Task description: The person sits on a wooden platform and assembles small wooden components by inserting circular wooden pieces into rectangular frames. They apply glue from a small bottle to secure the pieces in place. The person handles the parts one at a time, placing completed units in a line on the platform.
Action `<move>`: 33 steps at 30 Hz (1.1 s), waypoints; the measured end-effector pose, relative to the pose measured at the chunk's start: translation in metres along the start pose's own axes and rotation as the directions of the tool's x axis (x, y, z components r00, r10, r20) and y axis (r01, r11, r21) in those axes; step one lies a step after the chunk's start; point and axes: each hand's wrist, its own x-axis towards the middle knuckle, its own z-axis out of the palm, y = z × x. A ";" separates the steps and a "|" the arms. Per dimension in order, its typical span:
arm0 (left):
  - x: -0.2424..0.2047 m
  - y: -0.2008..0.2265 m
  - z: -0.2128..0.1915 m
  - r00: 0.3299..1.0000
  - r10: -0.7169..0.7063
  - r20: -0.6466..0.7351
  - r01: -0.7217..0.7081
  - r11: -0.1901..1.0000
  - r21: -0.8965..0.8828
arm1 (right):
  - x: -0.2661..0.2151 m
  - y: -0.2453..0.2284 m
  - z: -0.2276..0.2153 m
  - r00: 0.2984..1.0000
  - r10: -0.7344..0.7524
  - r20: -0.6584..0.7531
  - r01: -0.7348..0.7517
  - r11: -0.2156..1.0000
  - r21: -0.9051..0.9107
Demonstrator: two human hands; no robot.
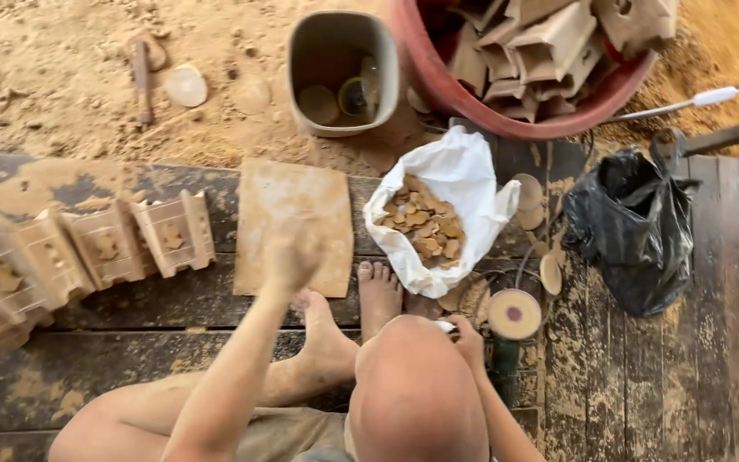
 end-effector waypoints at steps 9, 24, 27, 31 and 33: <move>0.025 0.119 0.185 0.726 0.098 0.681 -0.089 0.995 -0.049 | -0.079 -0.208 -0.031 0.959 0.262 0.109 -0.243 0.956 -0.162; 0.061 0.116 0.132 0.669 -0.336 0.663 0.709 0.555 -0.434 | 0.066 0.042 0.048 0.513 -0.846 -0.147 0.768 0.528 -0.361; 0.053 0.107 0.124 0.656 -0.377 0.654 0.742 0.481 -0.467 | 0.066 0.027 0.057 0.629 -0.774 -0.078 0.680 0.596 -0.428; 0.057 0.118 0.096 0.624 -0.387 0.679 0.780 0.264 -0.567 | 0.058 0.011 0.053 0.701 -0.712 -0.036 0.661 0.668 -0.340; 0.050 0.113 0.097 0.610 -0.353 0.710 0.783 0.131 -0.608 | 0.062 0.018 0.059 0.653 -0.747 -0.125 0.675 0.648 -0.352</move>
